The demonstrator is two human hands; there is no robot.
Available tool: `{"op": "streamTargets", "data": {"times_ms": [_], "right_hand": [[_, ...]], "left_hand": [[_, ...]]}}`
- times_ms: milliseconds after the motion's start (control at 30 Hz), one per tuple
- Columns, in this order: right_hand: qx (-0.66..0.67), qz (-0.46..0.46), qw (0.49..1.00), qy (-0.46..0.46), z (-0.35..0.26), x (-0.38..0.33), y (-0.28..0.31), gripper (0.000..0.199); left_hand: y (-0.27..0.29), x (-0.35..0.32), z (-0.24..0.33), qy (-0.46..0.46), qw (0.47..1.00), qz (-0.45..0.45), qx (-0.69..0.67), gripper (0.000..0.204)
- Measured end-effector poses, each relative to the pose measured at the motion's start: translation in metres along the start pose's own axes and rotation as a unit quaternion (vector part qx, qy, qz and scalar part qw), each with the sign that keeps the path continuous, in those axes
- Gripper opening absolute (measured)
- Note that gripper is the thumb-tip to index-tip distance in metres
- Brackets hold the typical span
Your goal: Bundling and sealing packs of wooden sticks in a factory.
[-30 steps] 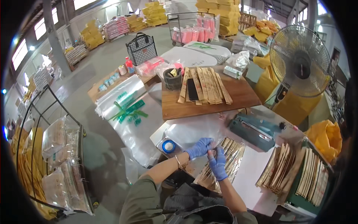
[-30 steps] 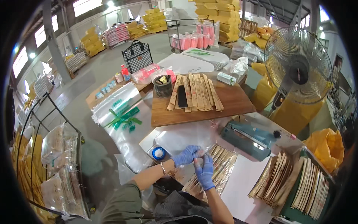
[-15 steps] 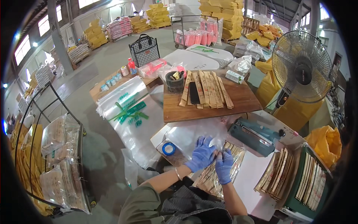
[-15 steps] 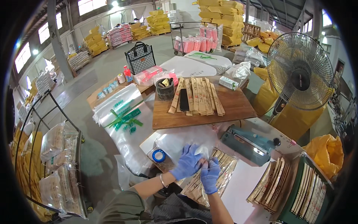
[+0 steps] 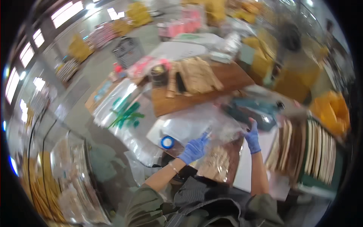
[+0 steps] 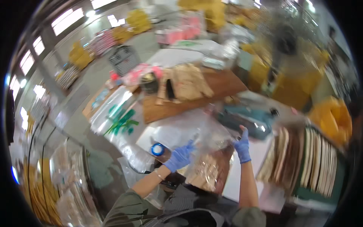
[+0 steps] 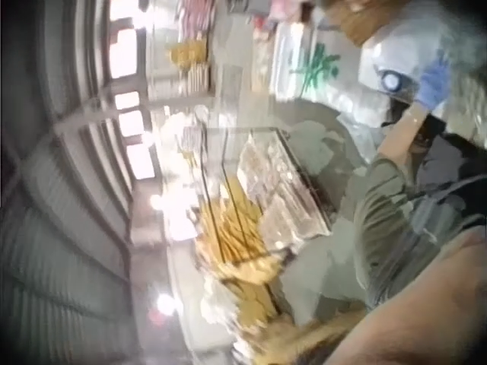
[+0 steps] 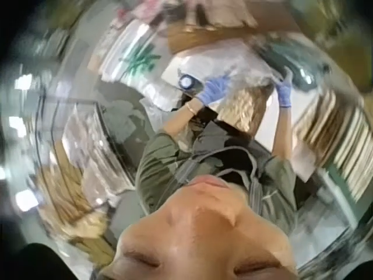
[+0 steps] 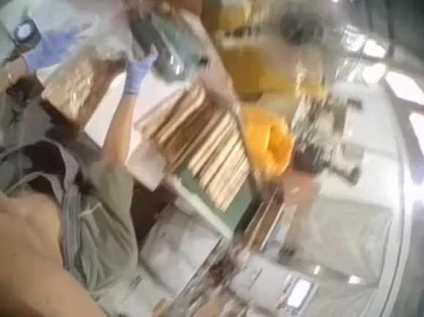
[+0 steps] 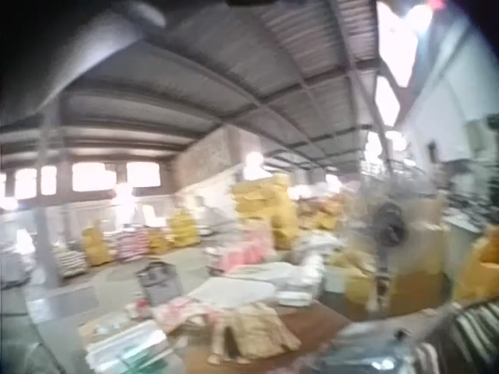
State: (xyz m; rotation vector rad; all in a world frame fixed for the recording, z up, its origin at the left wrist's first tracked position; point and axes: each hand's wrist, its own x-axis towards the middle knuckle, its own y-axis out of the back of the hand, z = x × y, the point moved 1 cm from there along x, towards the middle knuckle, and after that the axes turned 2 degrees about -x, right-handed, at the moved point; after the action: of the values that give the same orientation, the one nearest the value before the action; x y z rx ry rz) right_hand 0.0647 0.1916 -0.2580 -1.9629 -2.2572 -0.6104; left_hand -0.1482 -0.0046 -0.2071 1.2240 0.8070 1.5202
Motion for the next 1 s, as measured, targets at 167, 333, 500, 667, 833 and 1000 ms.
{"op": "streamTargets", "data": {"times_ms": [167,333,500,667,833,1000], "right_hand": [[0.141,0.026,0.950,-0.279,0.042,-0.038,0.093,0.059],[-0.030,-0.033,0.996,-0.080,-0.046,-0.032,0.228,0.061],[-0.533,0.319,0.760,-0.191,-0.016,-0.003,0.487,0.050],[-0.596,0.184,0.716,-0.314,0.015,0.017,0.519,0.027],[-0.631,0.066,0.757,-0.159,-0.033,0.035,0.305,0.061],[-0.440,0.067,0.854,-0.271,0.033,0.041,0.257,0.074]], "left_hand": [[0.014,0.040,0.098,-0.046,0.956,-0.036,-0.289,0.046],[-0.129,0.112,0.174,-0.057,0.868,-0.151,-0.471,0.050],[-0.221,0.145,0.237,-0.045,0.962,-0.049,-0.264,0.052],[-0.231,0.155,0.256,-0.101,0.977,-0.047,-0.180,0.057],[-0.235,0.195,0.245,0.152,0.755,-0.123,-0.626,0.065],[-0.250,0.224,0.243,0.206,0.814,-0.067,-0.539,0.101]]}}
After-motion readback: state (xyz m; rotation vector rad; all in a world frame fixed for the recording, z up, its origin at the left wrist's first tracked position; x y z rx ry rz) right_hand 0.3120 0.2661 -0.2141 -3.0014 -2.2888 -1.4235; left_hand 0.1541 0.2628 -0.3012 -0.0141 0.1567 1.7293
